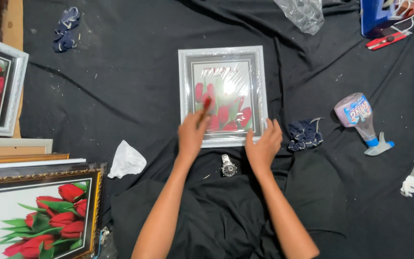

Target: Cleaning a picture frame by brushing off dust, applying glass cleaner, and wiping it down with a cloth.

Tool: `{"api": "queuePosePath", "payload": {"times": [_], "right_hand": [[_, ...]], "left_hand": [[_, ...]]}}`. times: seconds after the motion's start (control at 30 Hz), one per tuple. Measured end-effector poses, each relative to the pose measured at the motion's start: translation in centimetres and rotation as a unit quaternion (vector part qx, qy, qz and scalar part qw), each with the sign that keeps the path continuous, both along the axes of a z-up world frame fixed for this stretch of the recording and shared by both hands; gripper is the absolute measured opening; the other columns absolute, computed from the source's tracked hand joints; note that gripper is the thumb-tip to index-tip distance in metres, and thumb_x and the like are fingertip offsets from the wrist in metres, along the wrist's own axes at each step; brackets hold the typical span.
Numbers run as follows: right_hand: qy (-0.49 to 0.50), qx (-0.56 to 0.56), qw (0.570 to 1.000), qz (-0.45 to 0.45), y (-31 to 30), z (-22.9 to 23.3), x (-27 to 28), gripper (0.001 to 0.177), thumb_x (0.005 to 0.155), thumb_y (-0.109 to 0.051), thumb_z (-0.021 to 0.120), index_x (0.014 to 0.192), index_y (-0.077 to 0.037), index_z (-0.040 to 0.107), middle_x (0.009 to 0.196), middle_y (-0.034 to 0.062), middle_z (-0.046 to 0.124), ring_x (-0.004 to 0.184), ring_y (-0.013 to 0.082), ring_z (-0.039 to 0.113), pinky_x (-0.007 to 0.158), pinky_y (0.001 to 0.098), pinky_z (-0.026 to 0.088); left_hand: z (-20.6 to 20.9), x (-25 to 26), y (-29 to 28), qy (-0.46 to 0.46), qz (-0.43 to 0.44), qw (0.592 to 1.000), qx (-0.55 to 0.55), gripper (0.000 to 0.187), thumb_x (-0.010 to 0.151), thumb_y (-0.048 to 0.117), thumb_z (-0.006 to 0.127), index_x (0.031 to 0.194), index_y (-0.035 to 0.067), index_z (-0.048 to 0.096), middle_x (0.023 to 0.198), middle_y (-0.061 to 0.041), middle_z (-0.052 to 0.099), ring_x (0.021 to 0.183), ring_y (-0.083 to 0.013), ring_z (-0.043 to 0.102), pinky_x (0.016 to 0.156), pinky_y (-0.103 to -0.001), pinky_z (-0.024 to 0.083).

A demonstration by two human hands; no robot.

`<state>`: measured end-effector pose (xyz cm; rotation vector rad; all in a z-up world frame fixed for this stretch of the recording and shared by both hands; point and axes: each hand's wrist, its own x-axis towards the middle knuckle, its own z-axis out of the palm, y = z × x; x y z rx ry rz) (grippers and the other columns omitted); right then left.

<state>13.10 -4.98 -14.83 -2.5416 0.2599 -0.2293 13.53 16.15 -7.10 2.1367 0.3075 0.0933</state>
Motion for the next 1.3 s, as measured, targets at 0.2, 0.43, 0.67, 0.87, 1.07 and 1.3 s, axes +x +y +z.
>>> {"api": "queuePosePath", "payload": {"times": [0.2, 0.43, 0.67, 0.87, 1.07, 1.3], "right_hand": [[0.012, -0.114, 0.993, -0.037, 1.6, -1.7, -1.7, 0.070, 0.102, -0.038, 0.065, 0.154, -0.001, 0.039, 0.150, 0.0221, 0.042, 0.139, 0.0391, 0.042, 0.112, 0.0557, 0.030], [-0.044, -0.189, 0.979, -0.067, 1.8, -3.2, -1.3, 0.067, 0.098, -0.038, 0.067, 0.149, -0.001, 0.046, 0.143, 0.0199, 0.050, 0.133, 0.0331, 0.047, 0.106, 0.0498, 0.032], [-0.087, -0.236, 0.965, -0.068, 1.7, -3.7, -1.6, 0.058, 0.097, -0.035, 0.066, 0.141, 0.001, 0.054, 0.136, 0.0193, 0.055, 0.123, 0.0327, 0.053, 0.096, 0.0480, 0.036], [-0.111, -0.227, 0.963, -0.092, 1.5, -4.0, -1.1, 0.033, 0.109, -0.020, 0.053, 0.135, -0.002, 0.060, 0.127, 0.0138, 0.058, 0.113, 0.0290, 0.055, 0.089, 0.0437, 0.037], [-0.130, -0.231, 0.958, -0.106, 1.4, -4.3, -0.8, 0.027, 0.111, -0.018, 0.051, 0.131, -0.005, 0.063, 0.123, 0.0102, 0.058, 0.110, 0.0264, 0.056, 0.085, 0.0417, 0.038], [-0.159, -0.228, 0.954, -0.109, 0.9, -5.0, -1.0, 0.025, 0.109, -0.012, 0.051, 0.128, -0.007, 0.067, 0.118, 0.0058, 0.058, 0.107, 0.0258, 0.058, 0.081, 0.0398, 0.039]], "left_hand": [[-5.1, -0.4, -2.5, 0.019, -0.101, 0.989, -0.108, 0.038, 0.097, 0.015, 0.062, 0.134, 0.024, 0.059, 0.115, -0.010, 0.054, 0.109, -0.0399, 0.067, 0.091, -0.048, 0.056], [-1.2, 0.1, 2.1, 0.046, -0.077, 0.996, -0.010, 0.054, 0.086, 0.016, 0.065, 0.136, 0.003, 0.048, 0.110, -0.024, 0.055, 0.111, -0.0509, 0.058, 0.093, -0.060, 0.050], [-1.6, -1.9, 0.9, 0.123, 0.027, 0.989, 0.082, 0.035, 0.100, 0.038, 0.053, 0.118, 0.012, 0.069, 0.095, -0.018, 0.073, 0.091, -0.0453, 0.071, 0.079, -0.058, 0.055], [-4.0, -2.4, -3.4, 0.147, -0.132, 0.980, -0.022, 0.030, 0.098, 0.036, 0.058, 0.122, 0.019, 0.066, 0.100, -0.012, 0.075, 0.096, -0.0394, 0.073, 0.078, -0.051, 0.060], [-1.2, -2.4, 3.3, 0.067, 0.026, 0.966, 0.249, 0.023, 0.094, 0.016, 0.058, 0.116, 0.020, 0.065, 0.085, -0.012, 0.065, 0.077, -0.0415, 0.072, 0.068, -0.053, 0.059], [-0.9, -1.7, -5.0, 0.109, -0.106, 0.980, -0.126, 0.035, 0.091, 0.038, 0.068, 0.115, 0.014, 0.071, 0.098, -0.016, 0.076, 0.092, -0.0371, 0.075, 0.078, -0.048, 0.063]]}}
